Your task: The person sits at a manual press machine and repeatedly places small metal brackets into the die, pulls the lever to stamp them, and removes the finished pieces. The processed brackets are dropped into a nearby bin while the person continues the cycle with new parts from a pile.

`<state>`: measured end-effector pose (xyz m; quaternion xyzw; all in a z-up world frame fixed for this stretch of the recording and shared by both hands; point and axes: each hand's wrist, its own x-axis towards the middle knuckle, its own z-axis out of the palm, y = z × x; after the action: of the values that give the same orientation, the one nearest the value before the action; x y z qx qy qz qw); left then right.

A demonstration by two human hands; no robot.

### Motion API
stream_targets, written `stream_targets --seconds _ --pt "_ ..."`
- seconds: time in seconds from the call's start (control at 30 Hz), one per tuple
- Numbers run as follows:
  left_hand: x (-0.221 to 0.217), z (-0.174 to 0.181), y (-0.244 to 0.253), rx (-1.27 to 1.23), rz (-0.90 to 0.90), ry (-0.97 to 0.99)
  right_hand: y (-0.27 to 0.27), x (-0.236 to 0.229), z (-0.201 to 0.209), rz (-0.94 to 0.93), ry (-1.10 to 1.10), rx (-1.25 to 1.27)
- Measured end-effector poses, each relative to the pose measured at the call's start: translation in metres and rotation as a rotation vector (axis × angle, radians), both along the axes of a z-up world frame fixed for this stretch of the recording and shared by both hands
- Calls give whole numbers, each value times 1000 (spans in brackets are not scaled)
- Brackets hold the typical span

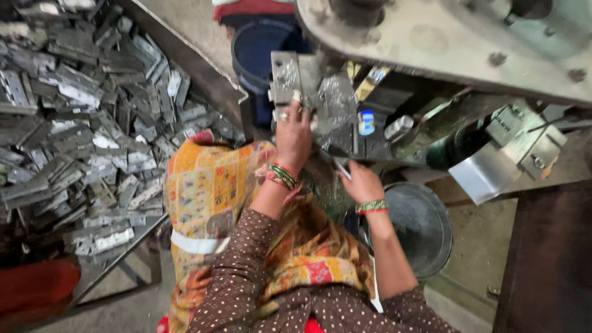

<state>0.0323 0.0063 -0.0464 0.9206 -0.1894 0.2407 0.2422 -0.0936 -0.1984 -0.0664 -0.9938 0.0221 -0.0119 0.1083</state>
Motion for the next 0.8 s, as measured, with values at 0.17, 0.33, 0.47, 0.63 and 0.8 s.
stream_targets --seconds 0.17,0.33,0.47,0.63,0.8 --pt "-18 -17 -1 85 152 -25 -7 2 -6 69 -37 -6" --pt "-30 -26 -31 120 26 -4 -4 4 -2 19 13 -25" --pt "-15 -34 -38 99 31 25 2 1 7 24 33 -16" --pt "23 -33 -39 100 85 75 6 5 17 36 31 14" --pt "35 -31 -39 110 86 94 -5 -3 -4 32 8 64"
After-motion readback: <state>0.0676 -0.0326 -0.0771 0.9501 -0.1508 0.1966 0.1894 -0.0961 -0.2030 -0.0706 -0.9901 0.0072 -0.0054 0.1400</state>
